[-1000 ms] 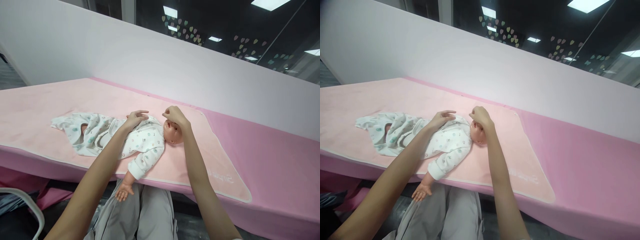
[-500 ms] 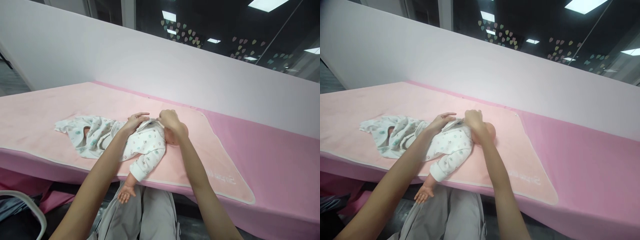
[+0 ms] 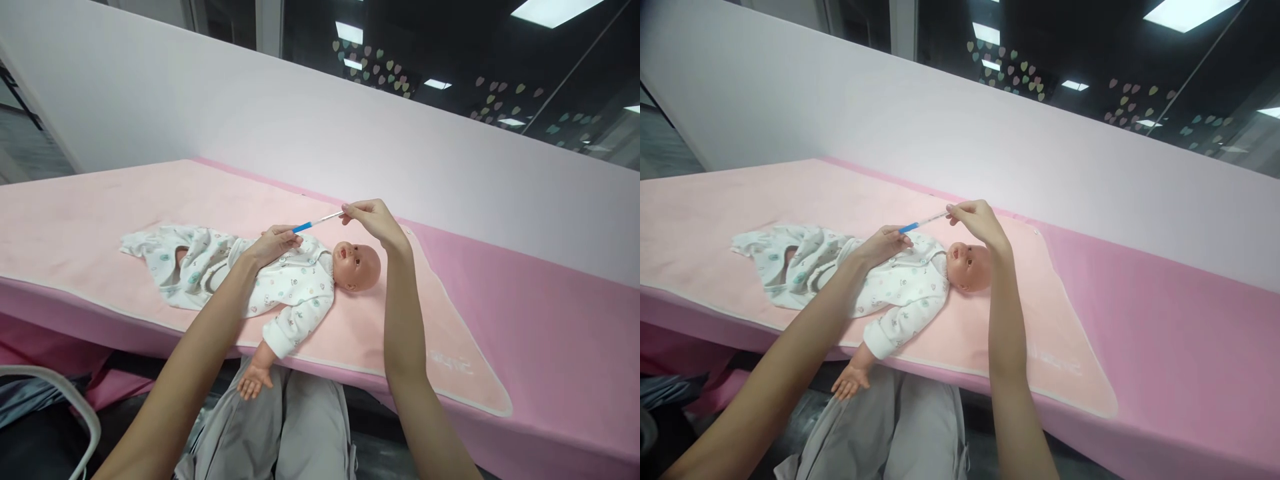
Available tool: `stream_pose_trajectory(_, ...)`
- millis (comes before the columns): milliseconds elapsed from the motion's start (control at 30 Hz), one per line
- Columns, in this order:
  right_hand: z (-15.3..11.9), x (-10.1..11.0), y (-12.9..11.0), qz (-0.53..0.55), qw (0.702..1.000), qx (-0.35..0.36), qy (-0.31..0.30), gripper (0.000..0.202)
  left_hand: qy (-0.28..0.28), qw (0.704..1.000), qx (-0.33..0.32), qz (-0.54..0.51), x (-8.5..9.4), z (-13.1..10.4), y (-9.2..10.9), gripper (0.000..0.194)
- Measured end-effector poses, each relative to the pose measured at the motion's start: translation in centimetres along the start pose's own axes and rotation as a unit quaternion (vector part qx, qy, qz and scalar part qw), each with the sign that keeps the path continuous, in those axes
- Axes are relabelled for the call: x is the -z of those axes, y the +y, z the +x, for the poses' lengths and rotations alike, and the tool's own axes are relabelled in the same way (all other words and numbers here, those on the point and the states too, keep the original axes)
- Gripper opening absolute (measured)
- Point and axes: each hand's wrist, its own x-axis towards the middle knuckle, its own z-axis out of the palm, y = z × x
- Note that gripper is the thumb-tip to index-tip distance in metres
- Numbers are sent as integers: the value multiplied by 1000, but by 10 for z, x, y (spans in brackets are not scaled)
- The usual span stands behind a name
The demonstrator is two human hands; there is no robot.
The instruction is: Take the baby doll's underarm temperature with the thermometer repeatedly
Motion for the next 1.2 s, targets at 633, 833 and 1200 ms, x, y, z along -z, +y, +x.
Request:
stream_pose_trajectory(633, -4, -3, -7, -79, 990, -28, -114, 14, 81, 988, -44, -125, -11, -7, 13, 13)
stream_pose_trajectory(833, -3, -7, -6, -105, 989, -43, -97, 12, 76, 987, -46, -132, -9, -8, 13, 13)
stream_pose_trajectory(1200, -2, -9, -2, -122, 985, -51, -111, 12, 85, 986, -39, -138, -13, -8, 15, 8)
